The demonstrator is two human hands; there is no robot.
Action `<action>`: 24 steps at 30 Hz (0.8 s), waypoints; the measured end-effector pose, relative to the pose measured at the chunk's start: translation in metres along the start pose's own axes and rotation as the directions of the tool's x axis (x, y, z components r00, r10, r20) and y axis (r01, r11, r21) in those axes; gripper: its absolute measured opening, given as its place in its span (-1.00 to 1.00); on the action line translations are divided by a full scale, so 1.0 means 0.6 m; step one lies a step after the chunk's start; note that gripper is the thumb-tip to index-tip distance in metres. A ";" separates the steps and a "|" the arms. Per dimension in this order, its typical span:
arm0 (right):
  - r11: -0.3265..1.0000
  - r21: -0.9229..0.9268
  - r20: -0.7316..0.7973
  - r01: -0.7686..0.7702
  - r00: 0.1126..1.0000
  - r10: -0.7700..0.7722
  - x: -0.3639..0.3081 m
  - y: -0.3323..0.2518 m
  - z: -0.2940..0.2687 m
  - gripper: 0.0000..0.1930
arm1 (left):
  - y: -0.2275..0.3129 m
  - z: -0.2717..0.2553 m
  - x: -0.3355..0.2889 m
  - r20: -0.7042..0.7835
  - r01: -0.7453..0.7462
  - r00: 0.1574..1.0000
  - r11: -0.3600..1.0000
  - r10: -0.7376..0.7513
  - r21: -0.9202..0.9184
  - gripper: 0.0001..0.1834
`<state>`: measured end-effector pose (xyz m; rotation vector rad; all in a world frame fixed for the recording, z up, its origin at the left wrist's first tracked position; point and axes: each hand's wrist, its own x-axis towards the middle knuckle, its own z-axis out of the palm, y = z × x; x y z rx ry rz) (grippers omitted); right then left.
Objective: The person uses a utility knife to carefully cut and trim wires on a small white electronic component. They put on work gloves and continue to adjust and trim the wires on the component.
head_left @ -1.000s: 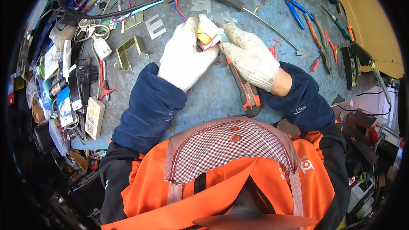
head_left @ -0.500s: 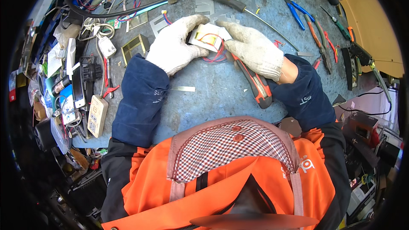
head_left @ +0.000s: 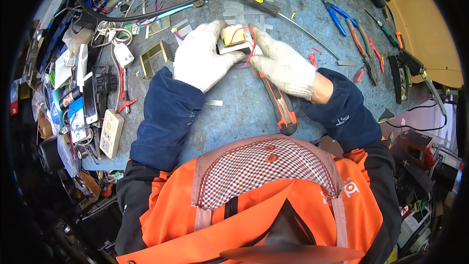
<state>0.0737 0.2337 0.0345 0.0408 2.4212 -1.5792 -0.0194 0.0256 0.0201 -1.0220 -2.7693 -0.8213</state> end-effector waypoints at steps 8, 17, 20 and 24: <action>0.958 0.279 0.118 -0.058 0.993 0.025 0.006 0.000 -0.016 -0.33 | 0.031 -0.042 -0.002 0.249 -0.050 0.968 0.997 0.035 0.056 -0.02; 0.971 0.095 0.082 0.219 0.971 -0.226 0.037 0.047 -0.018 -0.16 | 0.061 -0.032 0.006 0.237 0.199 0.947 0.976 -0.215 0.089 0.08; 0.974 -0.089 0.127 0.207 0.973 -0.195 0.041 0.030 -0.025 -0.11 | 0.034 -0.012 -0.004 0.085 0.045 0.995 0.990 -0.056 0.132 -0.04; 0.991 -0.062 0.181 0.115 0.978 -0.102 0.031 0.016 -0.034 -0.06 | 0.029 -0.005 -0.001 0.067 0.060 0.996 0.998 -0.062 0.031 -0.10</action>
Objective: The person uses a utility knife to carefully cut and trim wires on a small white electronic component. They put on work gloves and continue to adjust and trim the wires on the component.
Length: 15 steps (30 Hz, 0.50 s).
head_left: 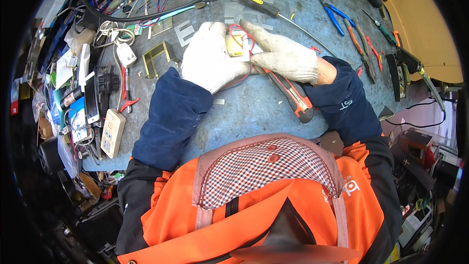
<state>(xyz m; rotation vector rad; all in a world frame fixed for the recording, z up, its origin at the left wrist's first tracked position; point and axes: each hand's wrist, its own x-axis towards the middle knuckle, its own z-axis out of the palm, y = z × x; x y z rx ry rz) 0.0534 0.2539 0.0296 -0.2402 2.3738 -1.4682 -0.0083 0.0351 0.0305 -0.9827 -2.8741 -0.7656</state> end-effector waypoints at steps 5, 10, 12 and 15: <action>0.992 0.087 0.104 -0.092 0.991 0.083 -0.009 -0.019 -0.013 0.00 | 0.004 -0.006 0.001 0.061 0.057 0.996 0.998 -0.058 0.004 -0.10; 0.970 0.241 0.065 -0.022 0.998 0.007 -0.007 -0.001 0.009 0.00 | 0.000 -0.005 -0.005 0.009 -0.046 0.999 0.997 0.045 0.064 -0.19; 0.951 0.306 0.042 -0.036 0.999 0.024 -0.006 -0.002 0.015 -0.01 | -0.001 -0.004 -0.008 -0.014 -0.117 0.993 0.992 0.118 0.044 -0.19; 0.943 0.326 -0.097 0.063 0.995 -0.033 0.002 0.021 0.022 -0.04 | -0.010 -0.004 -0.004 -0.001 -0.167 0.986 0.977 0.169 -0.132 -0.21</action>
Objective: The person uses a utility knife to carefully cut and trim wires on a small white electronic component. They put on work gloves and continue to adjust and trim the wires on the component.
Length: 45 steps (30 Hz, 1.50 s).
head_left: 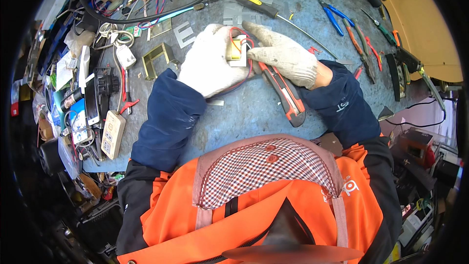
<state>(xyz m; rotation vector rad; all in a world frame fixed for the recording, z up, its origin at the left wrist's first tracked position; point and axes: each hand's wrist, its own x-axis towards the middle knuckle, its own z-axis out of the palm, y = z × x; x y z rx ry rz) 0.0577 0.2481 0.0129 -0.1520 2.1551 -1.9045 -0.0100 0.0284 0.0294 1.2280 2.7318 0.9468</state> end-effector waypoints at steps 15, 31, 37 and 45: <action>0.999 -0.025 -0.146 0.030 0.989 -0.033 -0.011 -0.004 0.004 -0.23 | -0.009 0.029 0.000 0.067 0.041 0.998 0.922 -0.016 -0.384 -0.11; 0.908 -0.414 -0.436 -0.057 0.888 -0.144 -0.005 -0.004 -0.077 -0.14 | -0.004 -0.030 0.004 -0.143 -0.013 0.990 0.992 -0.005 -0.126 -0.15; 0.462 -0.819 -0.573 -0.340 0.527 -0.628 -0.011 -0.037 -0.102 -0.13 | 0.050 -0.074 0.041 -0.013 0.278 0.950 0.865 -0.311 -0.418 -0.05; 0.820 0.570 -0.189 0.057 0.980 0.063 -0.032 -0.080 -0.031 -0.36 | 0.094 -0.121 0.134 -0.054 -0.290 0.950 0.934 0.307 0.207 -0.06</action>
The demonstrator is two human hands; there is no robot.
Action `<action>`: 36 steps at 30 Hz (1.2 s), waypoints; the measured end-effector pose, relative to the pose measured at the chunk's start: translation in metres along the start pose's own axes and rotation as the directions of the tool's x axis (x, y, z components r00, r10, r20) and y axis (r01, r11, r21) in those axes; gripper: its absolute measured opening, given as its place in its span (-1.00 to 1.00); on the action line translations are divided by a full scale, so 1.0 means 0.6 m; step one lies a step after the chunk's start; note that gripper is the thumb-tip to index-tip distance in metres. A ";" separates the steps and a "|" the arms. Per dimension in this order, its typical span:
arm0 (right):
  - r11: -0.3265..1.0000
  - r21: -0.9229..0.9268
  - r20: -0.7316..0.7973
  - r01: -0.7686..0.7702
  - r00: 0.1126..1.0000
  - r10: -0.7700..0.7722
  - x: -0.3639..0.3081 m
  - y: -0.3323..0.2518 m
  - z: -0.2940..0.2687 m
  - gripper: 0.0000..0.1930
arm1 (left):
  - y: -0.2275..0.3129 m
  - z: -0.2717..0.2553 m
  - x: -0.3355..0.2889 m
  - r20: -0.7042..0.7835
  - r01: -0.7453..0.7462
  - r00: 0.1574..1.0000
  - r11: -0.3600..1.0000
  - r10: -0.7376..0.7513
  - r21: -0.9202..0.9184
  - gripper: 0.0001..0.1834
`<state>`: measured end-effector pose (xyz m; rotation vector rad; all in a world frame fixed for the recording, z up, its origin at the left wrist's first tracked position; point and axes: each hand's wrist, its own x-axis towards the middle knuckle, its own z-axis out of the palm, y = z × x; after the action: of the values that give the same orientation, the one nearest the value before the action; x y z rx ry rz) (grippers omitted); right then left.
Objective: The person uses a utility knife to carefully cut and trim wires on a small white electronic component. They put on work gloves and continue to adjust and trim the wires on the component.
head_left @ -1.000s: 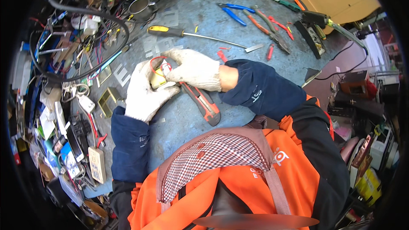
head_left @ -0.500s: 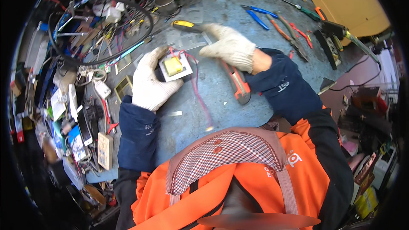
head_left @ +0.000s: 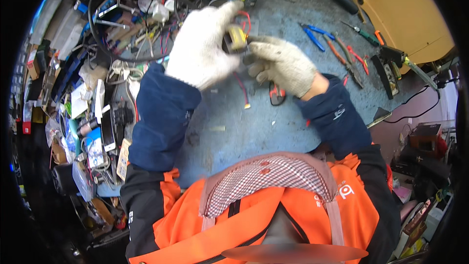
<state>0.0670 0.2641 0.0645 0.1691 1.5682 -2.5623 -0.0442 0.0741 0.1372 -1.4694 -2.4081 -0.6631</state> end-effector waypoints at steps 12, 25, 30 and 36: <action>0.989 0.078 -0.076 0.128 0.990 -0.122 0.016 0.024 -0.025 -0.46 | -0.038 0.025 -0.085 0.096 0.397 0.846 0.500 -0.525 -0.769 0.11; 0.995 0.025 -0.177 0.095 0.980 -0.089 0.025 0.035 0.022 -0.53 | -0.012 0.061 -0.112 -0.081 0.302 0.855 0.617 -0.513 -0.727 0.06; 0.966 0.088 -0.370 0.242 0.909 -0.194 0.051 0.030 -0.074 -0.52 | -0.055 0.015 -0.114 -0.056 0.048 0.751 0.138 -0.658 -0.989 -0.26; 0.531 -0.847 -0.319 0.039 0.761 -0.565 -0.063 -0.069 -0.059 -0.22 | -0.062 -0.065 -0.151 -0.183 -0.159 0.779 0.094 -0.599 -0.983 -0.33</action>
<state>0.0981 0.3166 0.0911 0.6302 3.1054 -1.7124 -0.0363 -0.0302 0.1229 -0.7187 -1.4834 -2.7768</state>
